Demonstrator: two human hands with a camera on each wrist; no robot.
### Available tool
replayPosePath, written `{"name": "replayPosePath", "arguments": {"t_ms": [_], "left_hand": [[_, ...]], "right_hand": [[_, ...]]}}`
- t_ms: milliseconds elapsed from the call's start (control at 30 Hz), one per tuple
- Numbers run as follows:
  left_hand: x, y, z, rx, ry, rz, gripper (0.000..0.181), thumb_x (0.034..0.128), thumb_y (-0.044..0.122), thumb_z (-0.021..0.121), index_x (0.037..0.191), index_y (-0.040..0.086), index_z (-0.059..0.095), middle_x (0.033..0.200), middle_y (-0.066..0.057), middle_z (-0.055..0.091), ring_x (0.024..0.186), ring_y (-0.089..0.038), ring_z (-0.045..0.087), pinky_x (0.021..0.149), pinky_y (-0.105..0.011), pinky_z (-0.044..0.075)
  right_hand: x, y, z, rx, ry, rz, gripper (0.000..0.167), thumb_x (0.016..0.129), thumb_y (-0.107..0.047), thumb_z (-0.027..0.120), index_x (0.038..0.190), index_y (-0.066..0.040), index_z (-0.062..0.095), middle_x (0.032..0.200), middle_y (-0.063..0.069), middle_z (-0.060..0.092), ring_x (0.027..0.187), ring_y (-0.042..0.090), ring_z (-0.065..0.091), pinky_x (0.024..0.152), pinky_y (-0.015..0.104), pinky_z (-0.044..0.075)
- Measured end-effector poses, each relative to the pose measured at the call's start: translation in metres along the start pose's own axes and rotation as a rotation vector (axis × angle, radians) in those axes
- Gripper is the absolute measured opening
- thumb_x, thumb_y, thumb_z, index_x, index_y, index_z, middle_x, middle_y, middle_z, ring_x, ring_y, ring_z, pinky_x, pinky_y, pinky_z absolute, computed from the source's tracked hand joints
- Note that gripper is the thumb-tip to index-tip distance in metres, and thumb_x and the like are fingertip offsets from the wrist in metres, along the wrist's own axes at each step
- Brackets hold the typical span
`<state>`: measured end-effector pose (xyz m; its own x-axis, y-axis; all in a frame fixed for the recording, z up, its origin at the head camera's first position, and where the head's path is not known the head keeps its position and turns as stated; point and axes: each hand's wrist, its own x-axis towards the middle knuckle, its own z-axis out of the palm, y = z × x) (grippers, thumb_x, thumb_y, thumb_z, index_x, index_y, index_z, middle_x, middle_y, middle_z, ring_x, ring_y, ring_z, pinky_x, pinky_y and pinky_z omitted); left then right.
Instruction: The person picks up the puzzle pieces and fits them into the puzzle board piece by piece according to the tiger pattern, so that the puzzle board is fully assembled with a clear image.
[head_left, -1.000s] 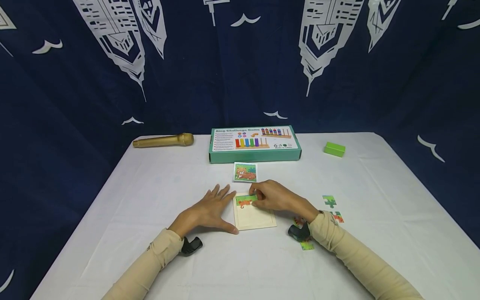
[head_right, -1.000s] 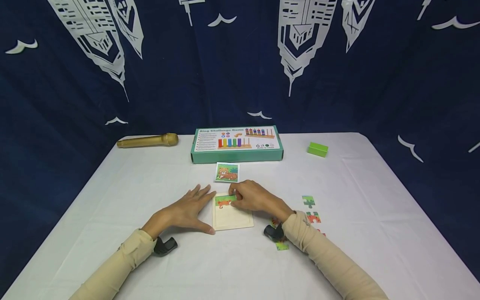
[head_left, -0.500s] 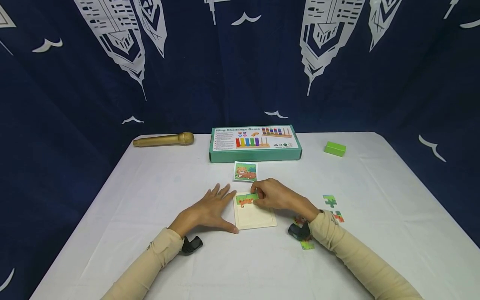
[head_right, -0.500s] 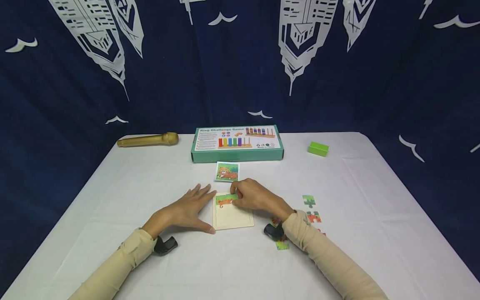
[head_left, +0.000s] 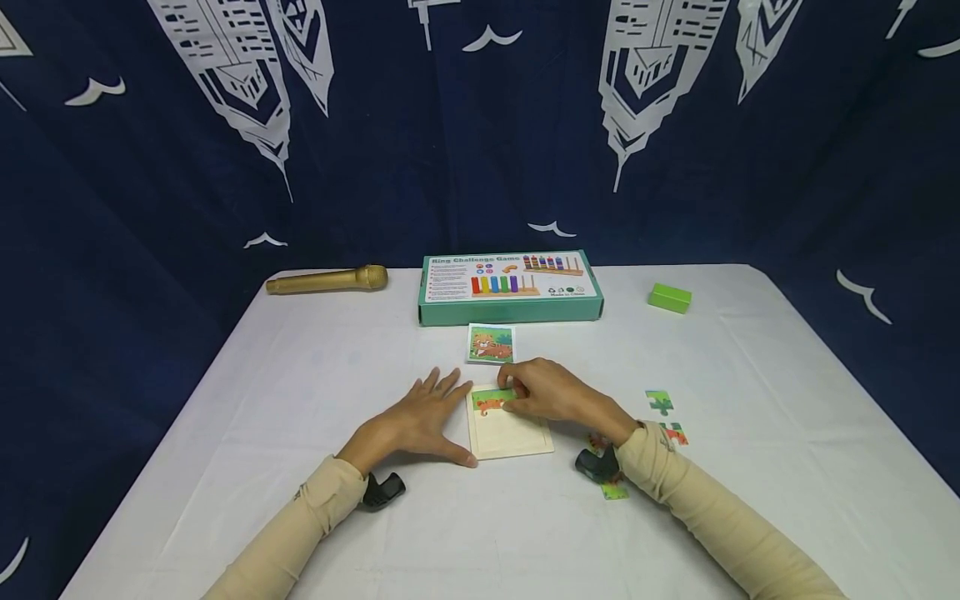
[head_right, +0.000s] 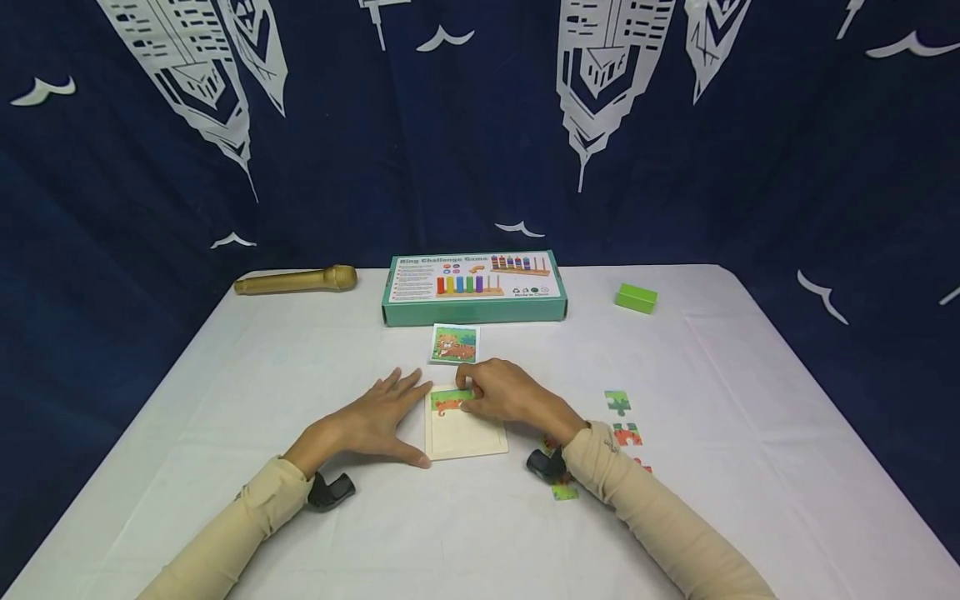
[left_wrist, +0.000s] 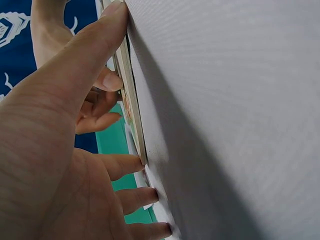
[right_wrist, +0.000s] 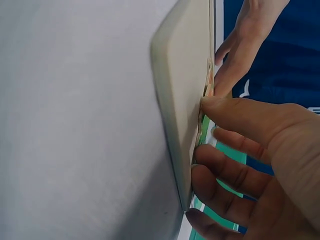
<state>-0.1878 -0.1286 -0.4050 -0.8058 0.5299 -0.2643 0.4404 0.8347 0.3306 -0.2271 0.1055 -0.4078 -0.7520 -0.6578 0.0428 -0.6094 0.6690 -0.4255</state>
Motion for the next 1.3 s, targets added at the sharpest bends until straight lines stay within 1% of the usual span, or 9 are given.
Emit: {"name": "replayPosePath", "arguments": {"t_ms": [167, 500, 700, 767, 867, 1000, 1067, 1200, 1300], "left_hand": [[0.0006, -0.0002, 0.0003, 0.001, 0.000, -0.001, 0.115, 0.0662, 0.069, 0.073, 0.153, 0.013, 0.024, 0.161, -0.012, 0.009, 0.146, -0.039, 0.001, 0.117, -0.054, 0.007], [0.0003, -0.0001, 0.0003, 0.002, -0.006, 0.000, 0.115, 0.0664, 0.069, 0.073, 0.154, 0.013, 0.023, 0.161, -0.011, 0.008, 0.146, -0.038, 0.000, 0.117, -0.054, 0.006], [0.0009, -0.0009, 0.0002, 0.015, -0.003, 0.001, 0.115, 0.0663, 0.070, 0.072, 0.153, 0.013, 0.023, 0.161, -0.012, 0.008, 0.146, -0.039, 0.001, 0.116, -0.054, 0.007], [0.0008, -0.0010, 0.0001, 0.009, -0.003, 0.001, 0.115, 0.0663, 0.070, 0.072, 0.154, 0.016, 0.022, 0.161, -0.011, 0.008, 0.146, -0.039, 0.001, 0.116, -0.055, 0.007], [0.0000, -0.0011, -0.0001, -0.014, -0.009, 0.009, 0.111, 0.0665, 0.068, 0.073, 0.154, 0.024, 0.022, 0.161, -0.010, 0.007, 0.146, -0.040, -0.001, 0.116, -0.055, 0.006], [-0.0013, -0.0018, -0.0002, -0.044, -0.017, 0.021, 0.102, 0.0668, 0.066, 0.075, 0.152, 0.033, 0.028, 0.161, -0.009, 0.008, 0.145, -0.041, -0.003, 0.116, -0.057, 0.005], [-0.0019, -0.0023, -0.0004, -0.042, -0.015, 0.025, 0.099, 0.0672, 0.066, 0.074, 0.150, 0.034, 0.031, 0.161, -0.009, 0.010, 0.145, -0.041, -0.002, 0.115, -0.058, 0.006], [-0.0022, -0.0031, -0.0013, -0.035, -0.012, 0.026, 0.096, 0.0683, 0.066, 0.074, 0.150, 0.033, 0.033, 0.161, -0.008, 0.011, 0.145, -0.041, -0.001, 0.115, -0.058, 0.008], [-0.0018, -0.0038, -0.0012, -0.036, -0.012, 0.023, 0.095, 0.0687, 0.065, 0.074, 0.149, 0.033, 0.035, 0.161, -0.008, 0.012, 0.145, -0.041, 0.000, 0.115, -0.057, 0.008]], "right_hand": [[-0.0007, 0.0010, -0.0004, 0.001, 0.000, -0.019, 0.013, 0.084, -0.018, 0.075, 0.094, -0.017, 0.068, 0.063, -0.009, 0.051, 0.058, 0.005, 0.045, 0.056, 0.022, 0.038], [-0.0011, 0.0018, -0.0008, -0.006, -0.004, -0.017, 0.011, 0.083, -0.017, 0.075, 0.092, -0.017, 0.068, 0.062, -0.009, 0.051, 0.058, 0.005, 0.045, 0.055, 0.021, 0.037], [-0.0014, -0.0011, -0.0022, -0.037, 0.001, -0.034, 0.011, 0.085, -0.018, 0.073, 0.095, -0.015, 0.070, 0.063, -0.010, 0.051, 0.059, 0.005, 0.045, 0.056, 0.022, 0.039], [-0.0017, -0.0022, -0.0027, -0.044, -0.002, -0.037, 0.011, 0.086, -0.018, 0.073, 0.096, -0.014, 0.070, 0.064, -0.010, 0.052, 0.060, 0.006, 0.046, 0.057, 0.023, 0.040], [-0.0020, -0.0031, -0.0027, -0.050, -0.007, -0.046, 0.011, 0.087, -0.017, 0.072, 0.097, -0.013, 0.070, 0.065, -0.010, 0.053, 0.061, 0.006, 0.046, 0.058, 0.023, 0.040], [-0.0024, -0.0029, -0.0021, -0.049, -0.007, -0.062, 0.011, 0.087, -0.016, 0.072, 0.097, -0.013, 0.069, 0.067, -0.009, 0.053, 0.062, 0.006, 0.046, 0.059, 0.023, 0.041], [-0.0024, -0.0026, -0.0020, -0.048, -0.001, -0.070, 0.011, 0.086, -0.016, 0.072, 0.096, -0.013, 0.068, 0.067, -0.010, 0.053, 0.062, 0.006, 0.046, 0.058, 0.023, 0.040], [-0.0026, -0.0017, -0.0017, -0.049, 0.010, -0.086, 0.006, 0.086, -0.015, 0.072, 0.086, -0.016, 0.066, 0.065, -0.010, 0.052, 0.060, 0.005, 0.045, 0.056, 0.022, 0.039], [-0.0027, -0.0018, -0.0012, -0.051, 0.007, -0.092, 0.005, 0.087, -0.015, 0.071, 0.089, -0.016, 0.066, 0.066, -0.011, 0.053, 0.060, 0.005, 0.045, 0.056, 0.021, 0.039]]}}
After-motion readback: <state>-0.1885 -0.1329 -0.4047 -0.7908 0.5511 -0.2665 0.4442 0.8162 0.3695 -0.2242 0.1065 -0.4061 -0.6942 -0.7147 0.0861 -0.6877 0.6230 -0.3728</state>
